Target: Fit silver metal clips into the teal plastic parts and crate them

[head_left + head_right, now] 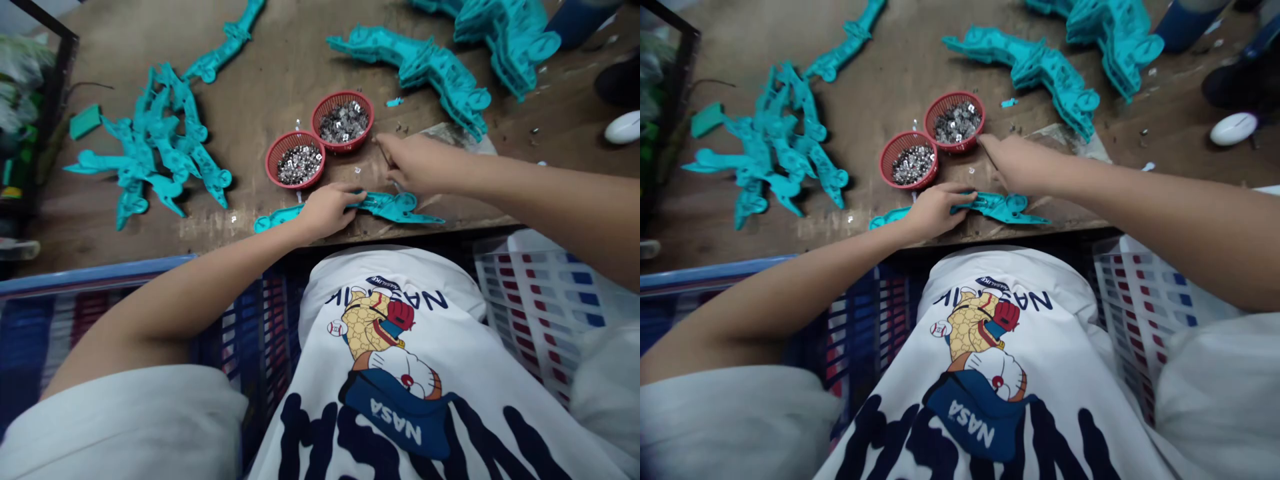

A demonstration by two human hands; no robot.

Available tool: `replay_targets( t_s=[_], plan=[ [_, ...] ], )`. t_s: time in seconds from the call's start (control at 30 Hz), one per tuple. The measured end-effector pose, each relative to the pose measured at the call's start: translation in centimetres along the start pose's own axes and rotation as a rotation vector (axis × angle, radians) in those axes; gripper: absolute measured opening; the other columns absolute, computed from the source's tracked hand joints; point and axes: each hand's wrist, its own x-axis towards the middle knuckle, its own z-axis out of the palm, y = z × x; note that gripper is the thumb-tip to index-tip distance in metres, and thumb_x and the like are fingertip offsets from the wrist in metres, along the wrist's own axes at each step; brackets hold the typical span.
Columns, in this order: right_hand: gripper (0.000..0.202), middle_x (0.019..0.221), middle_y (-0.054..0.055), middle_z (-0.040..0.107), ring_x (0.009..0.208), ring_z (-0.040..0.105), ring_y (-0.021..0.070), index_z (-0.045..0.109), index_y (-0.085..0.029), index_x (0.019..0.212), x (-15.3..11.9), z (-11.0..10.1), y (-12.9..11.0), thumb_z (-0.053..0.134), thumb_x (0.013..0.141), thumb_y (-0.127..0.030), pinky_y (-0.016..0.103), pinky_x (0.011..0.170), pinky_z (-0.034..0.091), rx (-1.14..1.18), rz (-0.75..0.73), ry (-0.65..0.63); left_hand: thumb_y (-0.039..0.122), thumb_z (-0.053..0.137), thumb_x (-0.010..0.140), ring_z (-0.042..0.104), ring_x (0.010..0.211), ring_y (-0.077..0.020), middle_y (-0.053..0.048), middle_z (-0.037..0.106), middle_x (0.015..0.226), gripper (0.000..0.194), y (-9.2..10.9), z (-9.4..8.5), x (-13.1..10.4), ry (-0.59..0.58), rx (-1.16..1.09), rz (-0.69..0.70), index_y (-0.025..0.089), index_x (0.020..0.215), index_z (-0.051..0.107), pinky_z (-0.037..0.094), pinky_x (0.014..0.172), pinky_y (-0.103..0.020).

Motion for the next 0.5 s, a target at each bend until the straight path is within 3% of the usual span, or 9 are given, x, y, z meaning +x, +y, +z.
replay_targets(
  t_s=[0.1,0.2,0.27,0.33,0.4,0.5],
  plan=[
    [0.048,0.137,0.028,0.090,0.129,0.087,0.0450,0.081,-0.006,0.162,0.1,-0.1,0.6,0.067,0.119,-0.022,0.053,0.112,0.069,-0.189,0.072,-0.173,0.024,0.073,0.118,0.086,0.156,-0.0421,-0.015,0.087,0.170,0.047,0.1,-0.2,0.0,-0.012,0.028,-0.030,0.027,0.160,0.094,0.073,0.127,-0.052],
    [0.054,0.171,0.036,0.075,0.165,0.069,0.0549,0.079,-0.004,0.168,-1.1,-0.9,-2.0,0.069,0.124,-0.034,0.069,0.131,0.062,-0.216,0.007,-0.084,0.021,0.076,0.117,0.091,0.144,-0.0402,-0.017,0.092,0.157,0.040,0.3,-0.8,-0.3,0.032,0.028,0.031,0.025,0.151,0.096,0.076,0.121,-0.050],
    [0.076,0.185,0.033,0.066,0.170,0.065,0.0533,0.066,-0.009,0.186,-2.2,-1.5,-4.2,0.077,0.122,-0.047,0.067,0.134,0.062,-0.131,-0.106,-0.048,0.017,0.075,0.115,0.092,0.139,-0.0391,-0.018,0.093,0.151,0.039,0.7,-1.9,-0.6,0.118,-0.007,0.090,0.023,0.147,0.096,0.076,0.121,-0.050],
    [0.090,0.183,0.029,0.068,0.156,0.076,0.0474,0.050,-0.011,0.199,-3.0,-2.5,-5.5,0.077,0.121,-0.047,0.058,0.126,0.067,-0.056,-0.173,-0.070,0.016,0.071,0.114,0.090,0.143,-0.0388,-0.018,0.092,0.154,0.041,1.3,-3.9,-0.8,0.236,-0.024,0.138,0.023,0.147,0.095,0.074,0.126,-0.054],
    [0.089,0.176,0.028,0.072,0.145,0.081,0.0444,0.044,-0.013,0.202,-3.1,-3.8,-5.1,0.071,0.122,-0.041,0.054,0.120,0.069,-0.046,-0.165,-0.004,0.020,0.067,0.118,0.082,0.157,-0.0407,-0.016,0.087,0.167,0.041,1.4,-6.7,-1.1,0.353,0.009,0.144,0.027,0.149,0.093,0.068,0.136,-0.063],
    [0.083,0.170,0.028,0.072,0.155,0.073,0.0489,0.048,-0.014,0.198,-1.2,-6.0,-0.4,0.066,0.125,-0.046,0.062,0.131,0.062,-0.106,-0.043,0.213,0.040,0.068,0.124,0.060,0.182,-0.0445,-0.009,0.072,0.190,0.045,-1.3,-11.5,-1.7,0.493,0.093,0.067,0.034,0.163,0.087,0.050,0.151,-0.077]
  ],
)
